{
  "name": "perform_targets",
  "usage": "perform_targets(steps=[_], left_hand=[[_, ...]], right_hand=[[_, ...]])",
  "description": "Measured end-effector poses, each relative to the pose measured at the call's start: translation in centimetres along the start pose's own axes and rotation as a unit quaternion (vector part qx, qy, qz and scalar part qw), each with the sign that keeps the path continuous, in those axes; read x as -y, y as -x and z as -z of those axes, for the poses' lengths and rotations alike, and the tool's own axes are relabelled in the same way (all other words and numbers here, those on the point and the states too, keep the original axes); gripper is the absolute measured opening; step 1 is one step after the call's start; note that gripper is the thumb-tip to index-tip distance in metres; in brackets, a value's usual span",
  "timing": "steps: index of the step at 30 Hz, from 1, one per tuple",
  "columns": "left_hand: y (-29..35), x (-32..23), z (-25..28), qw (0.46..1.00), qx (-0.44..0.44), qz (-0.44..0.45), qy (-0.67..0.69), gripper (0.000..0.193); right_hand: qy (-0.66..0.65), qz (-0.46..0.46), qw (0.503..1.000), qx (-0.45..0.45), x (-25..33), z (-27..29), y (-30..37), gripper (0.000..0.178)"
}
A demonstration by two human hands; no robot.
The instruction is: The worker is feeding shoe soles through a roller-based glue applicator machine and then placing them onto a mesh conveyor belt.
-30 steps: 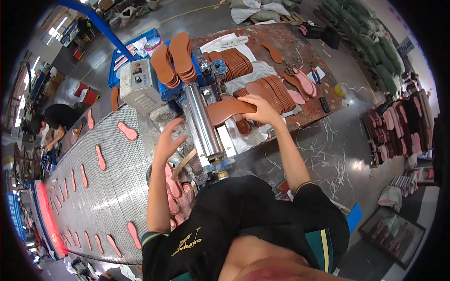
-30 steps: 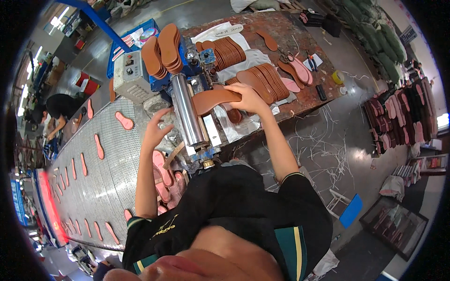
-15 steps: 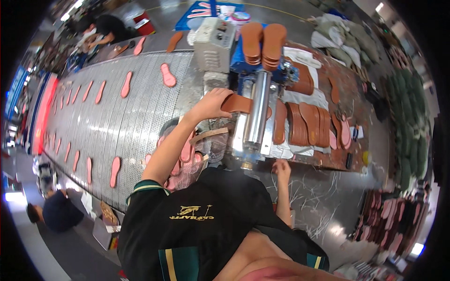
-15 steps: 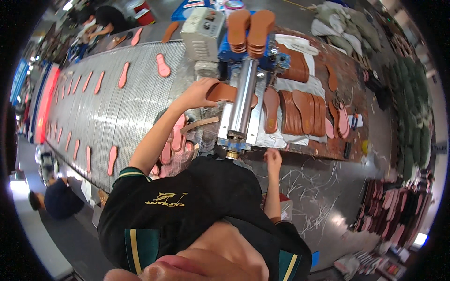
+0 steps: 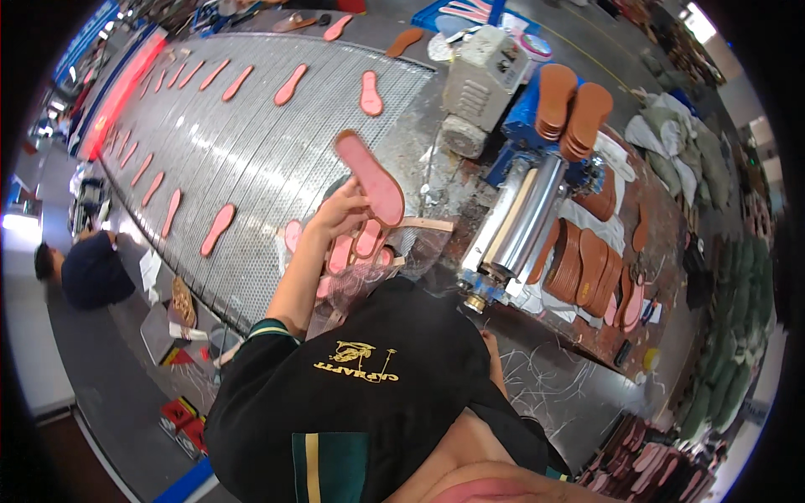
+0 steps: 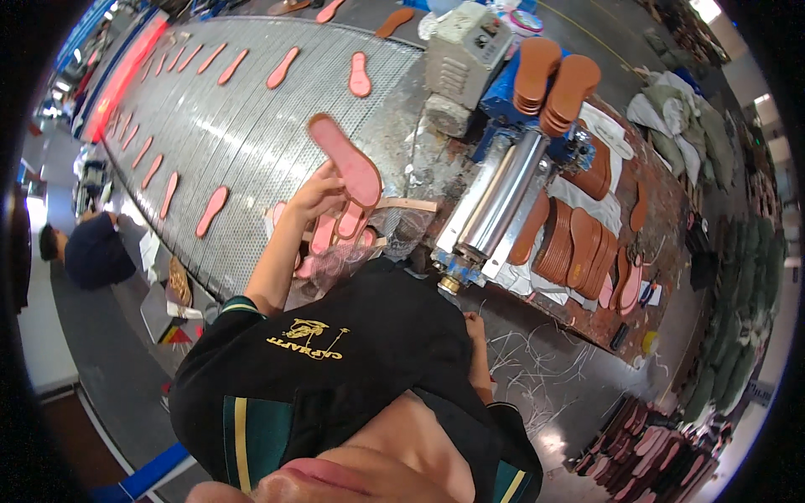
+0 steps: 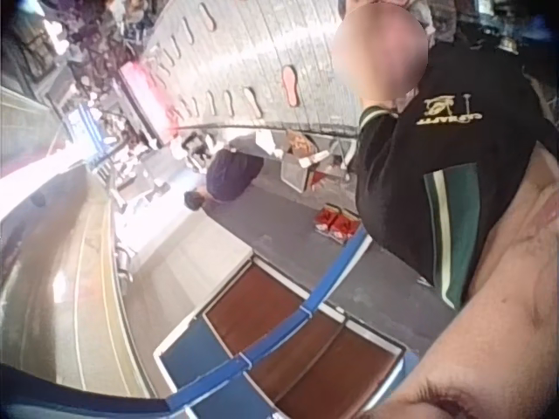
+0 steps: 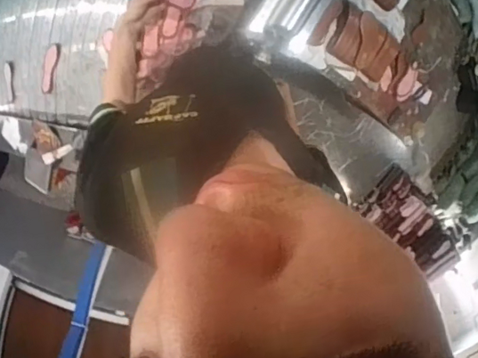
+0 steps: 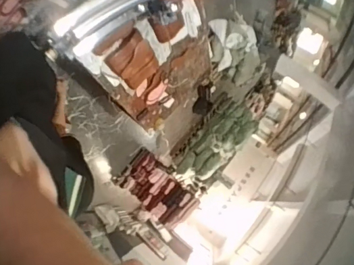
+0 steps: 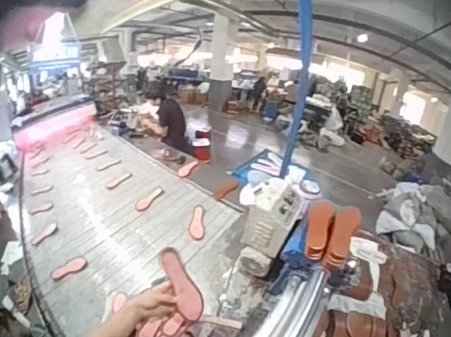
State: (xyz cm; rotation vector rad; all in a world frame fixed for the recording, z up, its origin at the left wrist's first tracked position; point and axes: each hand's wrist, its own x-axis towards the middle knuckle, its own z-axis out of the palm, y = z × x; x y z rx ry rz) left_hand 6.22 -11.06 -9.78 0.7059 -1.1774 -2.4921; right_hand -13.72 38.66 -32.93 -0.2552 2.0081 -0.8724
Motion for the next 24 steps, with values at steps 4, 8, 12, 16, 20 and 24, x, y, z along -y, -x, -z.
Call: perform_targets(steps=[4, 8, 12, 16, 20, 24], left_hand=[[5.7, 0.7, 2.1, 0.962, -0.121, -0.15, 0.195, 0.048], [12.0, 4.0, 11.7, 0.876, -0.189, -0.23, 0.379, 0.04], [17.0, 4.2, 14.5, 0.783, -0.336, -0.288, 0.437, 0.03], [18.9, 9.8, 20.0, 0.803, -0.461, -0.144, 0.349, 0.029], [21.1, 13.3, 22.3, 0.824, -0.529, -0.008, 0.2, 0.029], [21.3, 11.0, 20.7, 0.89, -0.447, -0.054, 0.071, 0.006]], right_hand=[[-0.016, -0.006, 0.999, 0.048, -0.3, 1.0, 0.2, 0.015], [-0.036, -0.007, 0.994, 0.101, 0.3, 1.2, -1.2, 0.015], [-0.086, -0.01, 0.989, 0.123, 0.1, 0.6, -2.0, 0.016], [-0.098, -0.019, 0.99, 0.102, -2.3, 0.7, -3.1, 0.017], [-0.146, 0.021, 0.989, 0.022, 1.3, 4.0, -0.4, 0.011], [0.023, 0.113, 0.99, -0.083, 5.5, 14.4, 1.4, 0.021]])
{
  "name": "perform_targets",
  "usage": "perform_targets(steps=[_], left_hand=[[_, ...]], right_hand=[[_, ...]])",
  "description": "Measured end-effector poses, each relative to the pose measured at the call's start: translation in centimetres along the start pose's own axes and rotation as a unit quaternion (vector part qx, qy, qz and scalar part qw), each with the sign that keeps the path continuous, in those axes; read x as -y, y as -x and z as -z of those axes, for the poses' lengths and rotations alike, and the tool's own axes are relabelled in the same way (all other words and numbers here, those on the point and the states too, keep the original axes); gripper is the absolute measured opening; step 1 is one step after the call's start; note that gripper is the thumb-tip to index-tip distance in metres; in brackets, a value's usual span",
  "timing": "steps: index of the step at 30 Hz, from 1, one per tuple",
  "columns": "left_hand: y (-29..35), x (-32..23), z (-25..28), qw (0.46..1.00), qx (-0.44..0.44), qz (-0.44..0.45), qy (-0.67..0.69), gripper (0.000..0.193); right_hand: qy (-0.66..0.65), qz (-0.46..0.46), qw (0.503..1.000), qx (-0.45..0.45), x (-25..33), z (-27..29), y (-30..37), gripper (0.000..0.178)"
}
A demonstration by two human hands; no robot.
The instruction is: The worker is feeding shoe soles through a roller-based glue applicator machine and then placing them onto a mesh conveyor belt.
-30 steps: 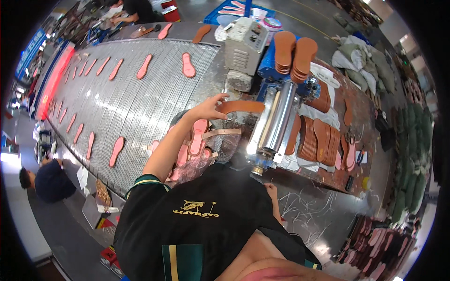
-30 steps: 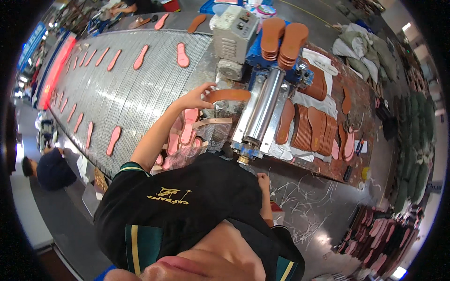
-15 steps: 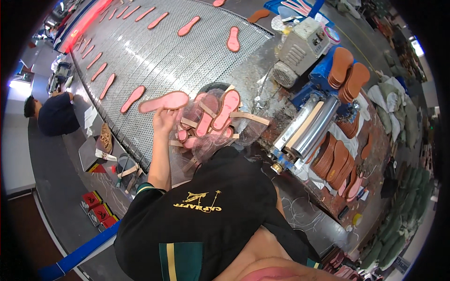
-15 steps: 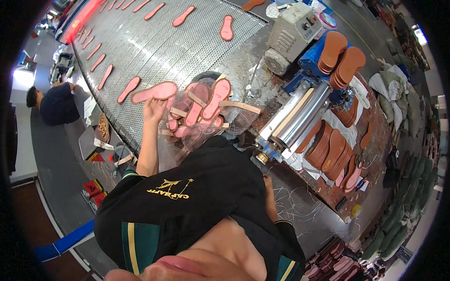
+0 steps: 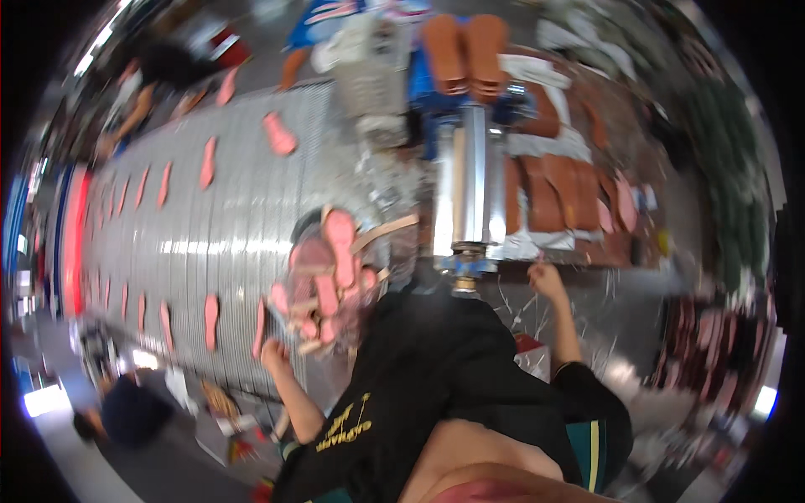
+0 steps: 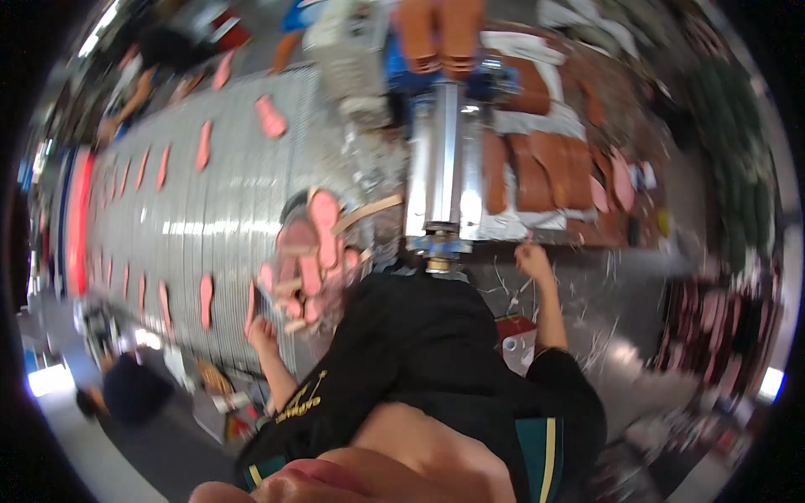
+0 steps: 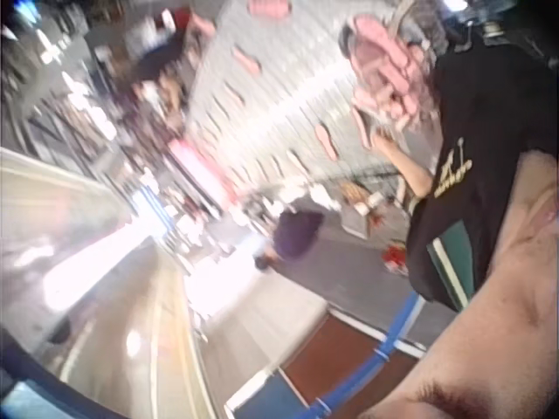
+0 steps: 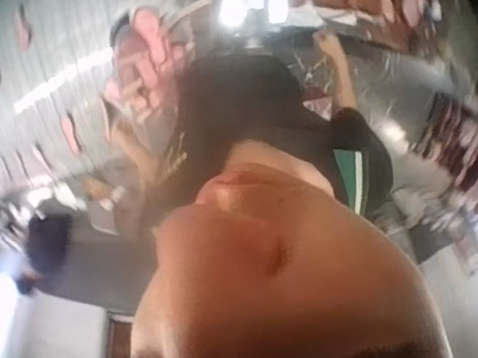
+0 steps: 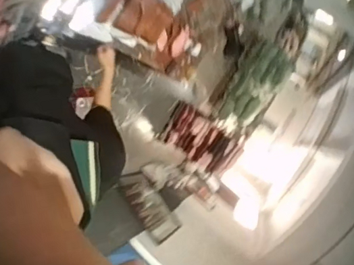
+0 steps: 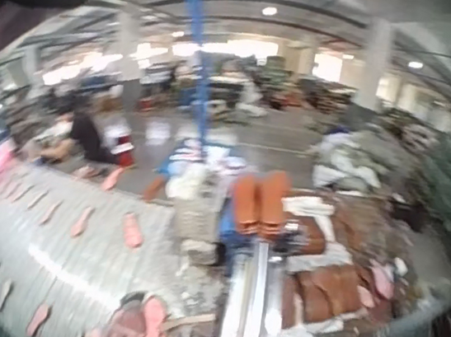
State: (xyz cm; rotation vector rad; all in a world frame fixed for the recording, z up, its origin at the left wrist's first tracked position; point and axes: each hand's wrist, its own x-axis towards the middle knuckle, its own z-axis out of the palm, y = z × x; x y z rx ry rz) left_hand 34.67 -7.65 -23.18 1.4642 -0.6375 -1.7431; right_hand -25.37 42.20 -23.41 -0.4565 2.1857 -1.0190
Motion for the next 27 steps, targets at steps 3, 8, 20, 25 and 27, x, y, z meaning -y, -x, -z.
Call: perform_targets(steps=[3, 8, 20, 25, 27], left_hand=[[2.3, -2.7, -7.4, 0.981, -0.121, -0.072, -0.131, 0.007], [10.4, -6.7, -22.9, 0.876, 0.157, -0.223, -0.399, 0.018], [19.0, 0.1, -29.5, 0.66, 0.449, -0.342, -0.497, 0.012], [18.6, 0.7, -31.5, 0.634, 0.481, -0.359, -0.488, 0.013], [19.0, 0.0, -31.9, 0.633, 0.462, -0.349, -0.514, 0.014]], right_hand=[[0.081, 0.112, 0.967, -0.215, 14.0, 6.1, -0.4, 0.019], [-0.021, 0.323, 0.85, -0.415, 38.5, 7.7, 8.8, 0.013], [-0.055, 0.83, 0.427, -0.356, 30.5, 15.1, 14.6, 0.02], [-0.086, 0.821, 0.451, -0.339, 17.5, 21.4, 17.2, 0.019], [-0.115, 0.812, 0.474, -0.322, 25.2, 16.3, 17.9, 0.019]])
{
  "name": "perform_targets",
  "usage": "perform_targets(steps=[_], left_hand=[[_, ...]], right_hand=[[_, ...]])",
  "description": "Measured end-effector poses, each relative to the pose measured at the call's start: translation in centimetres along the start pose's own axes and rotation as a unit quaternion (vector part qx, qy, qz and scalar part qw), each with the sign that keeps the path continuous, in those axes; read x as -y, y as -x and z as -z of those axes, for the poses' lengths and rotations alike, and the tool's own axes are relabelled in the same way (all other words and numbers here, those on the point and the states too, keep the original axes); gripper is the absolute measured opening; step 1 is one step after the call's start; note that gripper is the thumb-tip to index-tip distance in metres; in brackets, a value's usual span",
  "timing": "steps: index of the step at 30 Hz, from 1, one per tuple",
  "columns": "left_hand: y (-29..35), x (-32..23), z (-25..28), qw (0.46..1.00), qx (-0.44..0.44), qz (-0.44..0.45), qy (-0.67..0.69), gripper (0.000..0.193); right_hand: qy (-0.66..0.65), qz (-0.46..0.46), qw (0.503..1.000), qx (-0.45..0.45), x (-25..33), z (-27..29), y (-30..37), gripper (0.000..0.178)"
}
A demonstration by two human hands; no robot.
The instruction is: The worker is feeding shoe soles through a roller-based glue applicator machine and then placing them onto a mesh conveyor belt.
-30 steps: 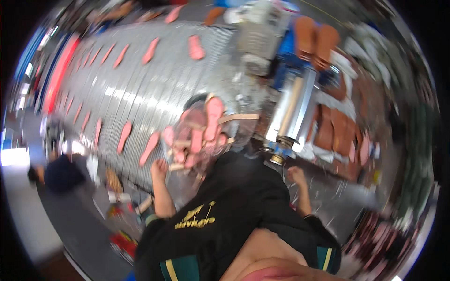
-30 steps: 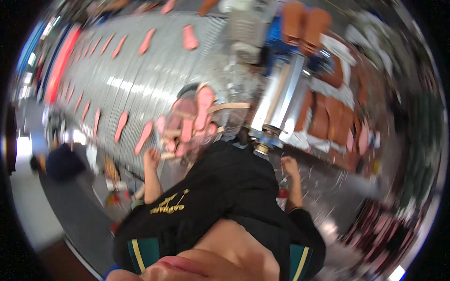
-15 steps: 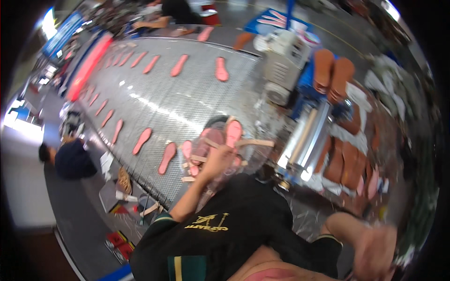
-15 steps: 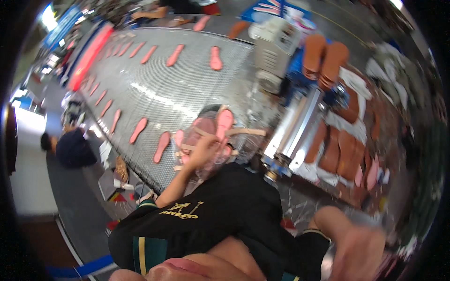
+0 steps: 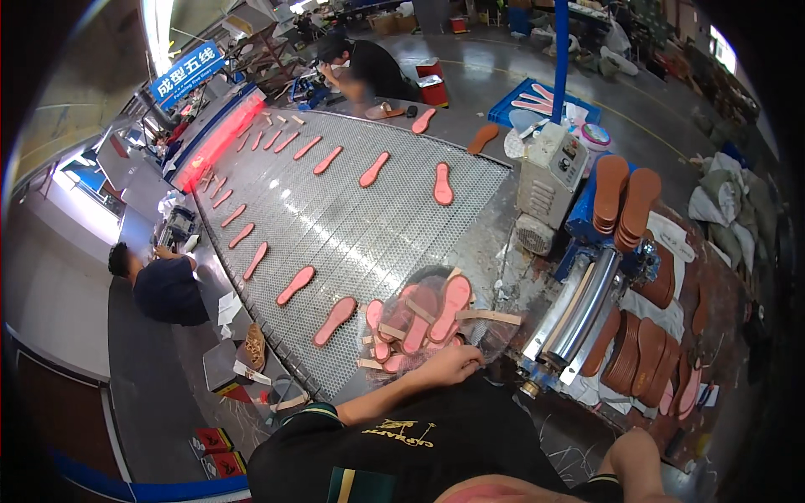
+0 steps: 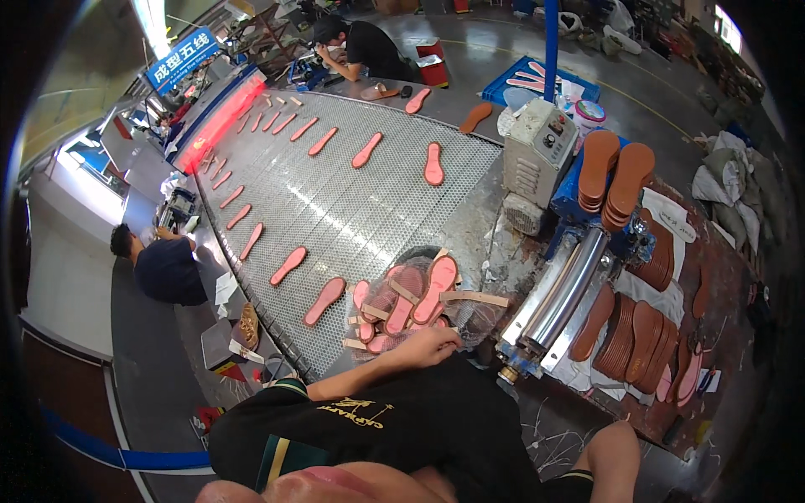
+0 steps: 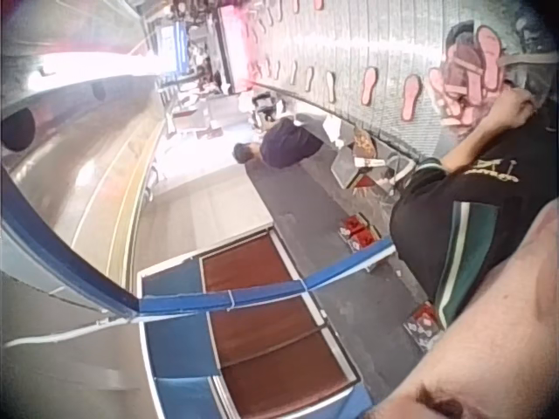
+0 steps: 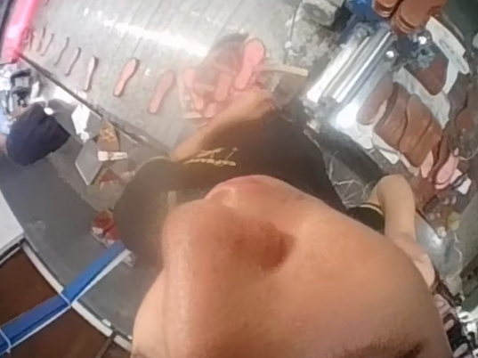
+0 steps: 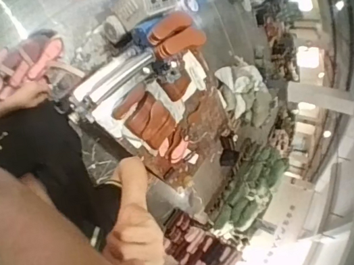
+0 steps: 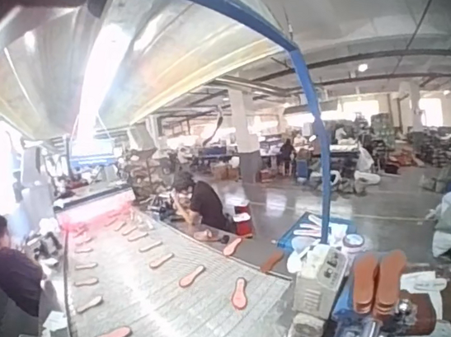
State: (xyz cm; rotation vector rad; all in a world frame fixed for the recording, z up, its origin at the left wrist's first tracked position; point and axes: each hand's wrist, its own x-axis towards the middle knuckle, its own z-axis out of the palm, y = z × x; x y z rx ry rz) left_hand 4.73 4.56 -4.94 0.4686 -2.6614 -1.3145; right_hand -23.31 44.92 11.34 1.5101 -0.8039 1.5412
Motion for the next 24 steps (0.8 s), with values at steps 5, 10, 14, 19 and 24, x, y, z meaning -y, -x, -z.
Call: perform_targets(steps=[5, 10, 14, 19, 24], left_hand=[[-0.4, 0.2, 0.5, 1.0, 0.004, 0.007, -0.006, 0.014], [-0.1, -1.2, 0.8, 0.999, -0.001, -0.042, -0.031, 0.014], [0.2, -0.8, 0.3, 0.999, 0.021, -0.03, -0.022, 0.014], [0.0, -1.1, 0.1, 0.997, 0.043, -0.048, -0.052, 0.016], [-0.2, -0.4, 0.2, 0.998, 0.032, -0.039, -0.029, 0.015]], right_hand=[[-0.032, -0.049, 0.998, 0.025, 1.8, -9.1, -6.2, 0.019], [-0.081, -0.112, 0.989, 0.043, 1.5, -18.4, -12.0, 0.02], [-0.112, -0.154, 0.981, 0.041, 0.2, -22.0, -13.8, 0.021], [-0.298, -0.002, 0.954, 0.03, -1.2, -21.9, -14.0, 0.012], [-0.275, -0.006, 0.961, 0.014, -0.4, -18.0, -11.3, 0.012]])
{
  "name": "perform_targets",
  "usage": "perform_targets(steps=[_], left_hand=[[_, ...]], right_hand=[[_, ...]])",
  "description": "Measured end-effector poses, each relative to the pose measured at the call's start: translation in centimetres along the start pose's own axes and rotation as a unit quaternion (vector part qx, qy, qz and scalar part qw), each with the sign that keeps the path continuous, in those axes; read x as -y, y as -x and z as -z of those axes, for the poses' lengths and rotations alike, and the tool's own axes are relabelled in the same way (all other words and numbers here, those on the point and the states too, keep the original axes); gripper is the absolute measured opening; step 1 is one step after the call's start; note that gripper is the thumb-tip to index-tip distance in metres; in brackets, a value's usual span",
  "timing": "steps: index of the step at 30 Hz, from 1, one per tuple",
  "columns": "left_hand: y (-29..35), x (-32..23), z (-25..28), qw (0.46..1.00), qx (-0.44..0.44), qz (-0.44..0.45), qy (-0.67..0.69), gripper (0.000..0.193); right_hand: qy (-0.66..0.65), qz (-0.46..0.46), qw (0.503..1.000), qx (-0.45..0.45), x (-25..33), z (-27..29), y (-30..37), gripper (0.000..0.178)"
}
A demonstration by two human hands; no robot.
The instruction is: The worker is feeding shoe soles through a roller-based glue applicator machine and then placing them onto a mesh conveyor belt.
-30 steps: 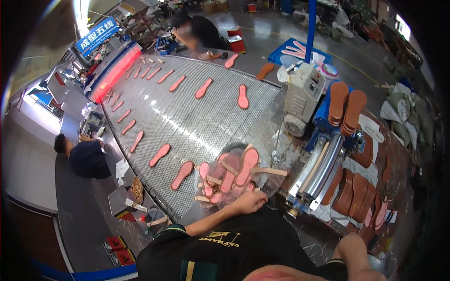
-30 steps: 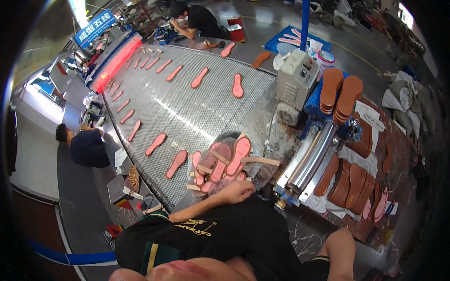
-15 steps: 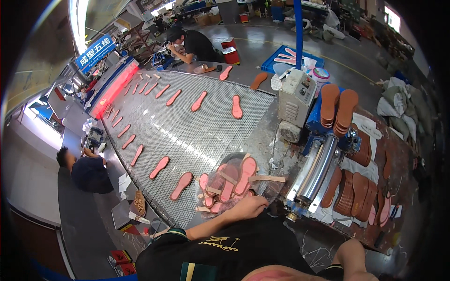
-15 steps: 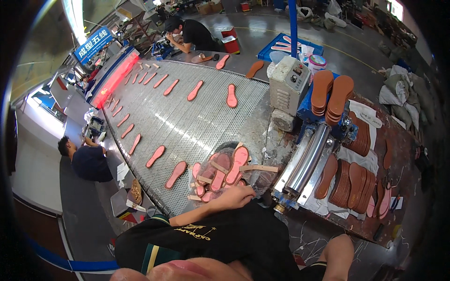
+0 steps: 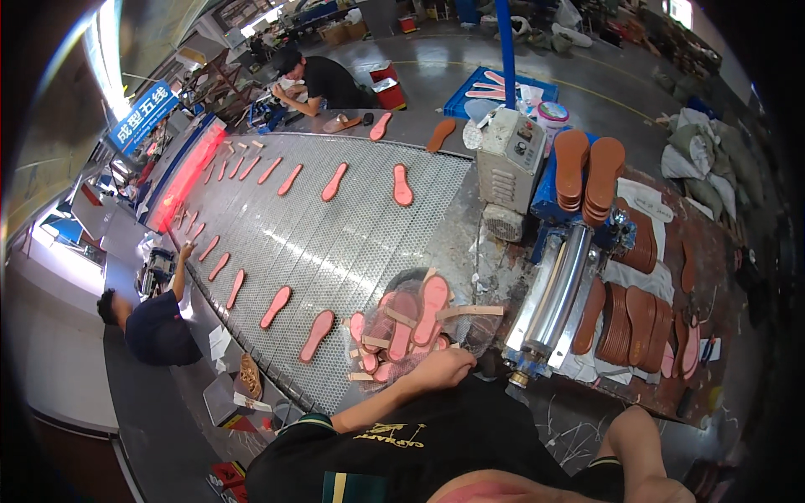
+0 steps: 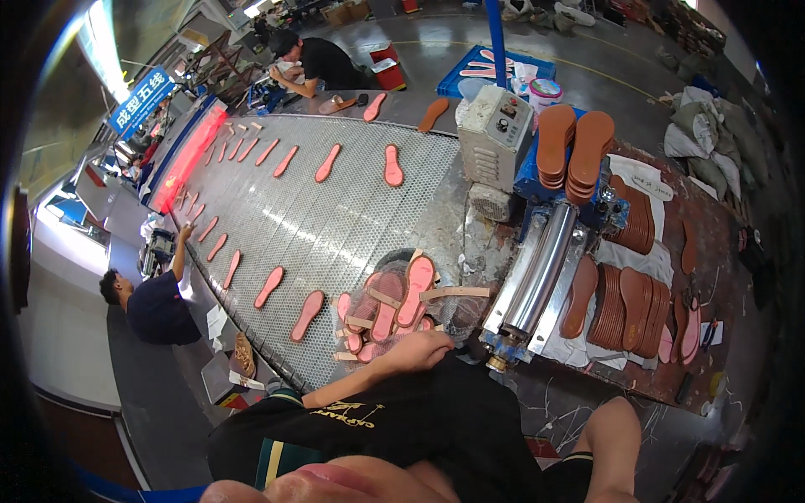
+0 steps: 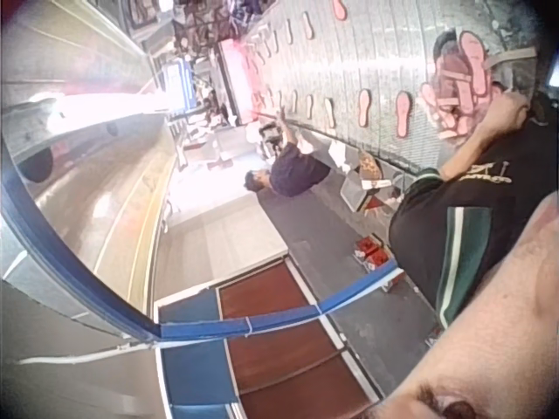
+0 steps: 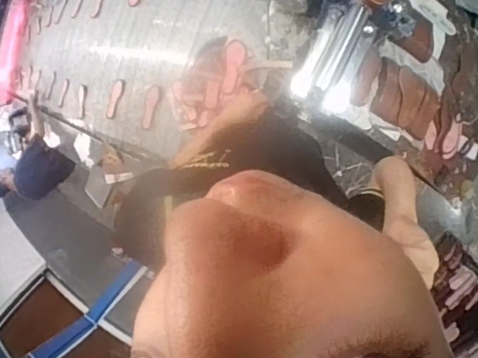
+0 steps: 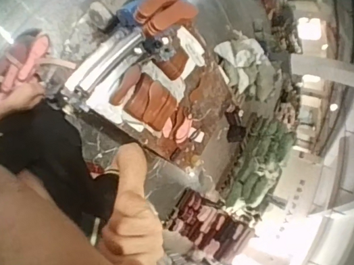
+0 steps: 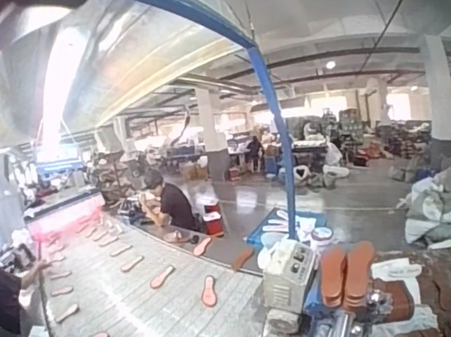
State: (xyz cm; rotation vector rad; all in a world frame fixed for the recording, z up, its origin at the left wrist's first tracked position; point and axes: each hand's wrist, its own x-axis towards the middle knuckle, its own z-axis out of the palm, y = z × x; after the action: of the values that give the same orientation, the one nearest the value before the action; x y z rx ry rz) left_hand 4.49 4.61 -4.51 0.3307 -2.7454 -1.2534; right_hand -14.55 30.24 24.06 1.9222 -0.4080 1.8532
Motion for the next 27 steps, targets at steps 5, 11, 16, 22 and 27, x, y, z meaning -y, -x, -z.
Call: perform_targets(steps=[5, 11, 16, 22, 27], left_hand=[[-0.1, 0.7, -0.7, 0.999, -0.03, -0.016, -0.021, 0.012], [-1.1, 0.4, 0.1, 0.994, -0.087, 0.056, 0.028, 0.011], [-2.8, 0.8, 0.6, 0.991, -0.117, 0.035, 0.052, 0.012], [-4.0, 0.5, 1.6, 0.985, -0.129, 0.088, 0.066, 0.01], [-5.2, 2.0, 0.7, 0.989, -0.11, 0.062, 0.071, 0.011]], right_hand=[[0.492, -0.105, 0.863, -0.057, -5.0, 1.3, 3.6, 0.01], [0.448, -0.575, 0.682, 0.061, -24.2, 6.9, 11.9, 0.043], [0.577, -0.544, 0.555, 0.249, -28.0, 6.8, 16.4, 0.062], [0.589, -0.535, 0.516, 0.318, -28.7, 7.1, 15.8, 0.061], [0.532, -0.414, 0.724, 0.146, -26.8, 11.4, 16.7, 0.041]])
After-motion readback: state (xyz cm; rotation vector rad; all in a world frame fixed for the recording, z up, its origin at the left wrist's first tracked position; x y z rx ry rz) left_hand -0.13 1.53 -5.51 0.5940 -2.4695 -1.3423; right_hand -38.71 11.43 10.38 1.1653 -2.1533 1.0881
